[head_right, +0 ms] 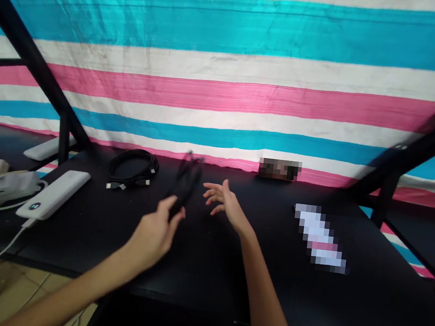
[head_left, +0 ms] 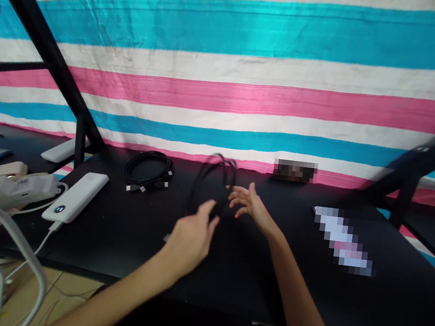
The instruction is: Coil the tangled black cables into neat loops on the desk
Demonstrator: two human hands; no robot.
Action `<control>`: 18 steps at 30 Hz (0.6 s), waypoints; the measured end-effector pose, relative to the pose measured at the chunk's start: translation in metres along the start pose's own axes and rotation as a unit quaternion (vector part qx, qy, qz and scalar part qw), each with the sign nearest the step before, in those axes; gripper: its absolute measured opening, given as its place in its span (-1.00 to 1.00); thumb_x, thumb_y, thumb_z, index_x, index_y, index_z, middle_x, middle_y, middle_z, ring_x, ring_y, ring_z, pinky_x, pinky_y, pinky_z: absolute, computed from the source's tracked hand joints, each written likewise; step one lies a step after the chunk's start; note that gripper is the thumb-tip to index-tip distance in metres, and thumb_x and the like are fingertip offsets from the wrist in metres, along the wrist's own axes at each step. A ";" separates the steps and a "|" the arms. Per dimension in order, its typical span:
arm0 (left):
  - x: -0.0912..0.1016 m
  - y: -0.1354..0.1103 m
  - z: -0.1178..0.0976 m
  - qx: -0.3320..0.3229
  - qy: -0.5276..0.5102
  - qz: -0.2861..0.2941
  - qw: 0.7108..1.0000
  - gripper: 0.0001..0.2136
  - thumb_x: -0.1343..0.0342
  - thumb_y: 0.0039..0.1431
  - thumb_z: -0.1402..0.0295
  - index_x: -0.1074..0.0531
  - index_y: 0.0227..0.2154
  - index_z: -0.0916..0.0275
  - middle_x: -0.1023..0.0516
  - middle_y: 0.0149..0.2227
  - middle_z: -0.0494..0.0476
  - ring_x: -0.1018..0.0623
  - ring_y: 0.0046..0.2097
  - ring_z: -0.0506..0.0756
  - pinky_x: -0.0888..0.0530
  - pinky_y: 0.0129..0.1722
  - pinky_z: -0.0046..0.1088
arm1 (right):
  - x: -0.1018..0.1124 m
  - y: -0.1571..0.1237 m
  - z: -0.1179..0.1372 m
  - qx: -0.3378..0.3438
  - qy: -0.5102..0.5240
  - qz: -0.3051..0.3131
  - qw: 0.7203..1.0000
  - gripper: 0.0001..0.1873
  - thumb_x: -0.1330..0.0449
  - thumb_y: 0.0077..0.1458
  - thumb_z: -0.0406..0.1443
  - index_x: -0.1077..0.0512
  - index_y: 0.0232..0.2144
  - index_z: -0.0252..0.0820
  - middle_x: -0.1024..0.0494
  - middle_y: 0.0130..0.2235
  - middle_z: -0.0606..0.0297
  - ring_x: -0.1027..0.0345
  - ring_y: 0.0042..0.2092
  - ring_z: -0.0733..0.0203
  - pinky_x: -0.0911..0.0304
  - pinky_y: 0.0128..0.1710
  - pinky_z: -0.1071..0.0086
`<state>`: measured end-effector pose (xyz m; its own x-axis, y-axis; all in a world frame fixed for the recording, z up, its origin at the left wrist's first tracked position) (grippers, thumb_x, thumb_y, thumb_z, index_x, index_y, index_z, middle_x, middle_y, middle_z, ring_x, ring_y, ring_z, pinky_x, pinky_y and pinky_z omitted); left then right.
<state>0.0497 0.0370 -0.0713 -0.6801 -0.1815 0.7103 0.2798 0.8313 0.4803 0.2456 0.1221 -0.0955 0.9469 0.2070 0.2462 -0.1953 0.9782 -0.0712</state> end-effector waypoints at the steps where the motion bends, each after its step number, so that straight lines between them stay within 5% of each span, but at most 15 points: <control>1: -0.013 -0.007 -0.004 -0.031 0.019 0.042 0.998 -0.74 0.22 0.32 0.34 -0.12 0.04 0.18 -0.55 -0.30 0.20 -0.57 -0.43 0.12 -0.44 -0.47 -0.39 | -0.001 -0.001 0.003 -0.011 0.061 0.018 0.998 -0.07 0.51 0.13 0.19 -0.42 -0.03 -0.20 -0.52 -0.15 0.06 -0.45 -0.21 0.09 -0.37 -0.48 0.39; 4: -0.038 -0.022 -0.016 -0.071 0.048 0.133 0.987 -0.72 0.22 0.31 0.44 -0.15 0.06 0.23 -0.56 -0.19 0.24 -0.60 -0.32 0.15 -0.49 -0.33 -0.31 | 0.000 -0.006 0.010 -0.056 0.147 0.031 0.987 -0.06 0.47 0.13 0.20 -0.43 -0.04 -0.26 -0.52 -0.12 0.01 -0.46 -0.22 0.11 -0.36 -0.51 0.43; 7: -0.037 -0.023 -0.022 -0.065 0.030 0.151 0.986 -0.74 0.13 0.32 0.39 -0.22 0.03 0.25 -0.54 -0.13 0.20 -0.56 -0.16 0.15 -0.46 -0.14 -0.23 | 0.001 -0.010 0.011 -0.056 0.125 0.019 0.990 -0.45 -0.03 0.15 0.02 -0.40 -0.01 -0.25 -0.51 -0.13 0.07 -0.46 -0.28 0.19 -0.33 -0.56 0.52; 10: -0.019 -0.012 -0.017 -0.059 0.008 0.094 0.994 -0.77 0.06 0.29 0.32 -0.32 -0.04 0.20 -0.52 -0.12 0.17 -0.49 -0.07 0.15 -0.39 -0.07 -0.23 | 0.001 -0.009 0.007 -0.005 0.071 0.013 0.997 -0.59 -0.19 0.08 -0.16 -0.42 -0.03 -0.21 -0.49 -0.19 0.16 -0.44 -0.34 0.24 -0.32 -0.59 0.53; 15: 0.007 0.015 0.023 0.038 0.081 -0.131 0.987 -0.64 -0.04 0.21 0.31 -0.28 0.07 0.22 -0.38 0.03 0.32 -0.37 0.09 0.24 -0.28 0.04 -0.13 | -0.002 -0.007 0.004 0.091 0.067 0.013 0.994 -0.63 -0.10 0.16 -0.09 -0.42 -0.08 -0.16 -0.46 -0.29 0.24 -0.40 -0.38 0.29 -0.34 -0.59 0.51; 18: 0.011 0.026 0.048 0.126 -0.041 -0.076 0.988 -0.60 -0.07 0.17 0.24 -0.28 0.06 0.23 -0.47 -0.07 0.28 -0.47 -0.03 0.22 -0.37 -0.06 -0.18 | -0.004 -0.009 0.008 0.117 0.108 0.006 0.987 -0.66 -0.08 0.17 -0.06 -0.44 -0.24 -0.19 -0.45 -0.33 0.27 -0.36 -0.42 0.34 -0.31 -0.61 0.54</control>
<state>0.0173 0.0815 -0.0760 -0.7565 -0.2796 0.5912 -0.0006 0.9043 0.4269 0.2413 0.1127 -0.0882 0.9718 0.2335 0.0323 -0.2357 0.9587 0.1591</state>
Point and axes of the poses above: each hand's wrist, its own y-axis towards the middle knuckle, its own x-axis out of the back of the hand, z = x × y, the point moved 1 cm from there along y, towards the middle knuckle
